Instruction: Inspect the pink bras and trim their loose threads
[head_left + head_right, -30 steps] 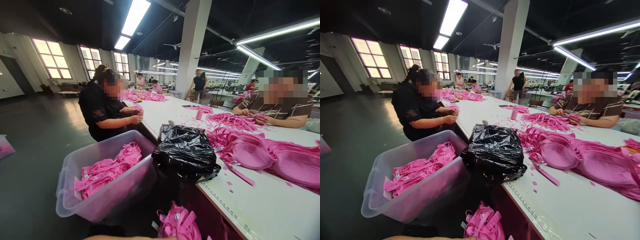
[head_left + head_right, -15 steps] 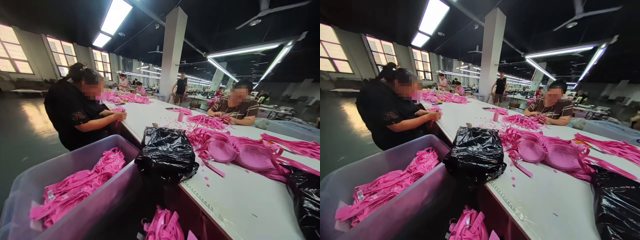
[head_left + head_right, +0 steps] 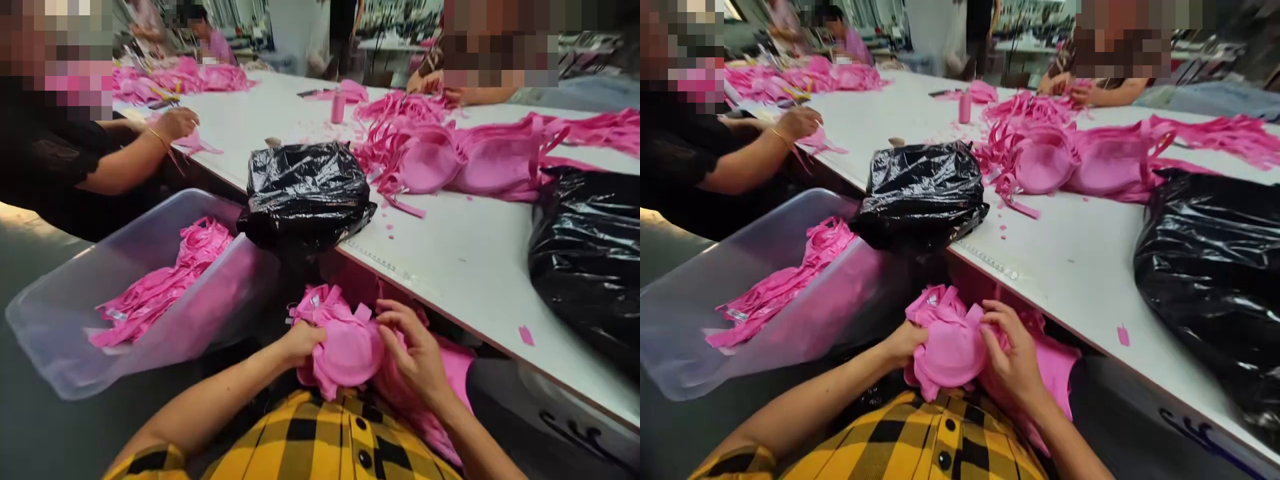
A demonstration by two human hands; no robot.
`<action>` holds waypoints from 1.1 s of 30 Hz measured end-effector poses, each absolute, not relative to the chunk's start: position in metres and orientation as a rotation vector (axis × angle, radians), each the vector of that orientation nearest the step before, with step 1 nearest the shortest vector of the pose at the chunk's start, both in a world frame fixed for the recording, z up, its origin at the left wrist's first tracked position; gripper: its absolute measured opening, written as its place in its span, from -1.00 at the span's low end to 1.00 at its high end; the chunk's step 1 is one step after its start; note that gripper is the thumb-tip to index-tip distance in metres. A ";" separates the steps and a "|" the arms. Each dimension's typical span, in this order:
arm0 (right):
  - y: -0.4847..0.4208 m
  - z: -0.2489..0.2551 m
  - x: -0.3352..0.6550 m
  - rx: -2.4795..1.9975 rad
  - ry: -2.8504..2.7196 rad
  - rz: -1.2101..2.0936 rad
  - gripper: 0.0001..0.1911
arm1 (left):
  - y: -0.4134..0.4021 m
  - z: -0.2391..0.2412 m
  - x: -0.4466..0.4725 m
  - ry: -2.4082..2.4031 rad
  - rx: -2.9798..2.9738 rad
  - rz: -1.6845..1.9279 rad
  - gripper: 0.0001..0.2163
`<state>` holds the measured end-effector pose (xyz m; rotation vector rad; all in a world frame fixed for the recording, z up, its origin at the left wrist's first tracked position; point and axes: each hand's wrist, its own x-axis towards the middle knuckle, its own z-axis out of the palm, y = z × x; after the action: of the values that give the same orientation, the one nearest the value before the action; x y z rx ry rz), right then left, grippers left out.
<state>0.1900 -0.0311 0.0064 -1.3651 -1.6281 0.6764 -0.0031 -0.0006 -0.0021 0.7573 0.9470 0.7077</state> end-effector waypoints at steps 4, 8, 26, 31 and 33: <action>-0.046 0.014 0.210 -1.496 -1.553 0.888 -0.77 | -0.004 0.001 -0.003 0.926 0.651 0.675 -0.56; -0.052 0.024 0.208 -1.543 -1.786 1.101 -0.63 | -0.009 0.007 -0.002 0.893 0.644 0.583 -0.59; -0.046 0.036 0.185 -1.346 -1.641 1.239 -0.81 | -0.007 0.013 -0.014 0.819 0.919 0.412 -0.58; -0.046 0.033 0.178 -1.239 -1.712 1.171 -0.83 | -0.001 0.014 -0.015 0.931 1.047 0.290 -0.68; -0.046 0.028 0.178 -1.290 -1.758 1.136 -0.81 | -0.001 0.010 -0.013 1.010 1.041 0.260 -0.80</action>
<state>0.1782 -0.0460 0.0276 -1.2899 -1.7575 1.1363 -0.0135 -0.0011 0.0096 1.0411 1.0099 0.2600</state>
